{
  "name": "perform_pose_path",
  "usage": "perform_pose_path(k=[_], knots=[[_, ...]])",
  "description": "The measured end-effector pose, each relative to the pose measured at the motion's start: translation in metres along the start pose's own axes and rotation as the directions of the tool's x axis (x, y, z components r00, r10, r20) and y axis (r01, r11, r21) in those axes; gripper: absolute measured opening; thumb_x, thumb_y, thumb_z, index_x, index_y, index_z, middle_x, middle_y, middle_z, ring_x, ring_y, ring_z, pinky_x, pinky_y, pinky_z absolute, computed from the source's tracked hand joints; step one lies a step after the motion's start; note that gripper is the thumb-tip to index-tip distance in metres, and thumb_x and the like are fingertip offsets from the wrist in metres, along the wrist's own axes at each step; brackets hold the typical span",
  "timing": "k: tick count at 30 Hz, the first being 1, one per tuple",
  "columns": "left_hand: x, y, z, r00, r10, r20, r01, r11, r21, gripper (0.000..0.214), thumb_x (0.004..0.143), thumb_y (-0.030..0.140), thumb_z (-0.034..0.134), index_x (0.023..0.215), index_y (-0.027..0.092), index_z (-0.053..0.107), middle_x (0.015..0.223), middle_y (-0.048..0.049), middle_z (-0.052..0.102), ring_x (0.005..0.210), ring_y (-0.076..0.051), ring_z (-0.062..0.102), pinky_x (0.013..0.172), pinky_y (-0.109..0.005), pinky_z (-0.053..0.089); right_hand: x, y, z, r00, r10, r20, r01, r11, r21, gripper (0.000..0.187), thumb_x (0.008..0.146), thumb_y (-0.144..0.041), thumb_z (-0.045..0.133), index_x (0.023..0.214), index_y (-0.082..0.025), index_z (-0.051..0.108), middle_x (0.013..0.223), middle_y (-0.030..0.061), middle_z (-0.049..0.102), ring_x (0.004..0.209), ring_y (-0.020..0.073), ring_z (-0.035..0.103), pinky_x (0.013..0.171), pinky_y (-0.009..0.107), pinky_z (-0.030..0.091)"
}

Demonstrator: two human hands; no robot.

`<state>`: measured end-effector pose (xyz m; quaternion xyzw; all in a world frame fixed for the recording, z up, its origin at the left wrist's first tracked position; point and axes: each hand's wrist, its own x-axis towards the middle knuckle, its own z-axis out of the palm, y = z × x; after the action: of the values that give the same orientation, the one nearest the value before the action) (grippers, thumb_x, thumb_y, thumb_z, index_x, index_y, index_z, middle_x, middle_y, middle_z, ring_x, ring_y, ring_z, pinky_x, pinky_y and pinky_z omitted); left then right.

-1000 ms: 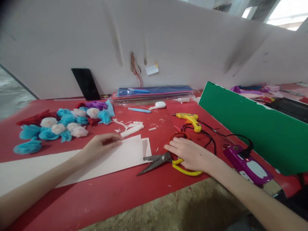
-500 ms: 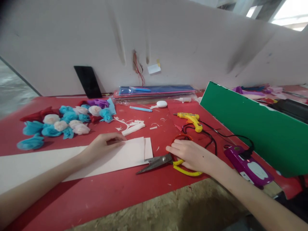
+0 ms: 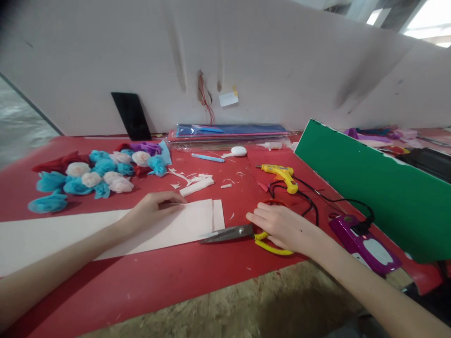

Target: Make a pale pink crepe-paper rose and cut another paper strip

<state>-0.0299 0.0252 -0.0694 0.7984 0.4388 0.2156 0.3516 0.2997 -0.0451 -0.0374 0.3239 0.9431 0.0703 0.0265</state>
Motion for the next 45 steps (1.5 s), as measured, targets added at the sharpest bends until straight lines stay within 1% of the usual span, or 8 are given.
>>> perform_pose_path(k=[5,12,19,25,30,36,41,45], knots=[[-0.001,0.0,0.0,1.0,-0.001,0.002,0.001,1.0,-0.007,0.022,0.091,0.032,0.056,0.102,0.014,0.062,0.102,-0.0056,0.065,0.088,-0.019,0.064,0.078,-0.038,0.055,0.003,-0.01,-0.005,1.0,0.014,0.021,-0.013,1.0,-0.024,0.053,0.058,-0.002,0.059,0.11,-0.008,0.056,0.09,0.0107,0.062,0.084,0.0238,0.055,0.067,0.032,0.043],[-0.001,0.001,0.001,1.0,0.002,0.004,-0.002,1.0,-0.012,0.021,0.091,0.031,0.056,0.102,0.014,0.062,0.101,-0.0057,0.065,0.088,-0.019,0.064,0.078,-0.039,0.054,0.015,-0.014,-0.011,1.0,0.008,0.027,-0.007,1.0,-0.016,0.055,0.056,0.001,0.058,0.11,-0.006,0.056,0.087,0.0093,0.063,0.081,0.0232,0.057,0.062,0.03,0.045],[-0.002,0.001,0.001,1.0,0.017,0.003,-0.017,1.0,-0.012,0.021,0.091,0.031,0.056,0.102,0.014,0.062,0.102,-0.0057,0.065,0.088,-0.019,0.064,0.078,-0.038,0.054,0.025,-0.017,-0.008,0.999,-0.031,0.011,0.031,0.999,-0.025,0.047,0.062,0.003,0.055,0.108,-0.006,0.056,0.082,0.0091,0.062,0.078,0.0217,0.056,0.062,0.03,0.045],[-0.001,0.002,0.0,0.999,0.033,0.008,-0.033,0.999,-0.003,0.021,0.091,0.031,0.056,0.102,0.014,0.062,0.102,-0.0058,0.065,0.088,-0.019,0.064,0.079,-0.039,0.054,0.021,-0.013,-0.001,0.998,-0.056,-0.016,0.055,0.997,-0.049,0.045,0.063,0.005,0.051,0.105,-0.008,0.055,0.083,0.0091,0.062,0.077,0.0219,0.057,0.058,0.029,0.044],[-0.001,0.003,0.0,1.0,0.006,0.007,-0.006,1.0,0.011,0.021,0.091,0.031,0.056,0.103,0.014,0.062,0.103,-0.0058,0.065,0.089,-0.019,0.064,0.079,-0.039,0.054,0.017,-0.013,-0.001,0.997,-0.065,-0.035,0.062,0.995,-0.079,0.049,0.056,0.009,0.045,0.101,-0.009,0.056,0.081,0.008,0.062,0.074,0.0209,0.057,0.055,0.028,0.042],[0.002,0.006,0.005,1.0,-0.018,0.007,0.018,1.0,0.017,0.022,0.091,0.031,0.056,0.105,0.015,0.061,0.107,-0.0066,0.064,0.092,-0.02,0.063,0.08,-0.04,0.054,0.014,-0.014,-0.01,0.997,-0.072,-0.026,0.069,0.992,-0.104,0.053,0.053,0.001,0.054,0.106,-0.006,0.055,0.085,0.0105,0.062,0.078,0.0229,0.054,0.06,0.03,0.043],[0.006,0.01,0.013,1.0,-0.017,0.002,0.017,1.0,0.011,0.023,0.091,0.031,0.056,0.107,0.015,0.061,0.108,-0.0069,0.064,0.092,-0.02,0.063,0.081,-0.04,0.054,0.015,-0.012,-0.007,0.998,-0.062,-0.018,0.06,0.993,-0.1,0.058,0.054,0.0,0.055,0.112,-0.005,0.051,0.089,0.012,0.063,0.077,0.0222,0.054,0.06,0.03,0.044],[0.007,0.011,0.016,1.0,-0.02,-0.004,0.02,1.0,0.007,0.023,0.091,0.031,0.055,0.107,0.016,0.061,0.109,-0.007,0.064,0.092,-0.02,0.063,0.08,-0.04,0.054,0.019,-0.014,-0.005,0.998,-0.063,-0.016,0.062,0.994,-0.093,0.057,0.056,-0.001,0.054,0.113,-0.006,0.052,0.09,0.0125,0.063,0.079,0.0224,0.054,0.063,0.029,0.044]])
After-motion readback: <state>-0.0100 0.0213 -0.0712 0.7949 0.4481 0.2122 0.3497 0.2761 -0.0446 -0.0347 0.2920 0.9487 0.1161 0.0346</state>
